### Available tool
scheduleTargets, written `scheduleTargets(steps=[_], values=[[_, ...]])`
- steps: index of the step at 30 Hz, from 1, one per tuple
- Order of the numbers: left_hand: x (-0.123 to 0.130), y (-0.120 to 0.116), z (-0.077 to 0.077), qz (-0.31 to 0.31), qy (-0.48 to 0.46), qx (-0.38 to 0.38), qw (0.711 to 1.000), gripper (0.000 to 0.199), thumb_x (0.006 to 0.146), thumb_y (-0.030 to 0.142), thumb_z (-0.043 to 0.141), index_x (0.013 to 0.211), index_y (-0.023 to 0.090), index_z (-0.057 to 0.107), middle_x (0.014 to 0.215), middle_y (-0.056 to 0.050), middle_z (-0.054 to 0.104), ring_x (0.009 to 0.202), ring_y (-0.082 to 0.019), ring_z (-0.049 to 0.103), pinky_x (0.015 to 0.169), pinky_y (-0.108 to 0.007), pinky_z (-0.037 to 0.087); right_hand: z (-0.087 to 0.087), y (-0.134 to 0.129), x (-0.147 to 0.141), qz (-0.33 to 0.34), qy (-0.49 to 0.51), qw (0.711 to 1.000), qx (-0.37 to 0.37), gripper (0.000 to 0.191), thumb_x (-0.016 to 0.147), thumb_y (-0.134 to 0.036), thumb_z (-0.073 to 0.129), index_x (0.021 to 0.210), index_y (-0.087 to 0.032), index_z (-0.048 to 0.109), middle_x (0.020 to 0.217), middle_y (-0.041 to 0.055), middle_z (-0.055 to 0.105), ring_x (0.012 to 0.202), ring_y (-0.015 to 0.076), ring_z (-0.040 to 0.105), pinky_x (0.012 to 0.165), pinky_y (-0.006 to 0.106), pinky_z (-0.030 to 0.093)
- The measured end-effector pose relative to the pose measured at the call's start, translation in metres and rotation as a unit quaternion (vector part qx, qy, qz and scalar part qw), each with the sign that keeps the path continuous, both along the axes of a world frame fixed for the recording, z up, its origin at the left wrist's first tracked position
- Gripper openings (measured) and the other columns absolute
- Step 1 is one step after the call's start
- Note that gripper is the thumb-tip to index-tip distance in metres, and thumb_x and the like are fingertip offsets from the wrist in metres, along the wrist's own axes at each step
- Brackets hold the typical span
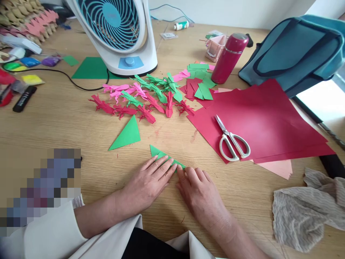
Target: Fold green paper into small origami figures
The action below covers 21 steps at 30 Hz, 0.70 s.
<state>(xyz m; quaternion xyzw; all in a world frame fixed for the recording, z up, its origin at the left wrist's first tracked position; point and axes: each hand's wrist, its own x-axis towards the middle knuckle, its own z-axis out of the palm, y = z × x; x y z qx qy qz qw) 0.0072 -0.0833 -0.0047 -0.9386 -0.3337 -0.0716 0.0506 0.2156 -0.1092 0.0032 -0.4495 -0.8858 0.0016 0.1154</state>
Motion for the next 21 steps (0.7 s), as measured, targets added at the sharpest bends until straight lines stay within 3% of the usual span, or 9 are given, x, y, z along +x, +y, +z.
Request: scheduleTargets(steps=[11,21], values=[[0.0012,-0.0041,-0.0019,0.02,-0.003,0.028,0.999,0.042,0.098,0.024,0.047,0.137,0.009,0.053,0.143,-0.013,0.055,0.133,-0.027,0.051,0.111,-0.041,0.041,-0.0028,-0.0008,0.0021,-0.002,0.007,1.0,0.0,0.039,0.099,-0.021,0.047,0.136,-0.008,0.048,0.098,0.0132,0.061,0.081,0.023,0.058,0.067,0.039,0.054],[-0.0027,-0.0059,0.0056,0.052,-0.007,0.026,0.998,0.038,0.099,0.027,0.047,0.127,0.006,0.061,0.135,-0.013,0.062,0.127,-0.025,0.057,0.109,-0.041,0.044,-0.0031,-0.0018,0.0034,-0.005,0.004,1.0,0.004,0.038,0.098,-0.022,0.05,0.132,-0.006,0.052,0.101,0.0143,0.06,0.081,0.0228,0.058,0.067,0.039,0.055]])
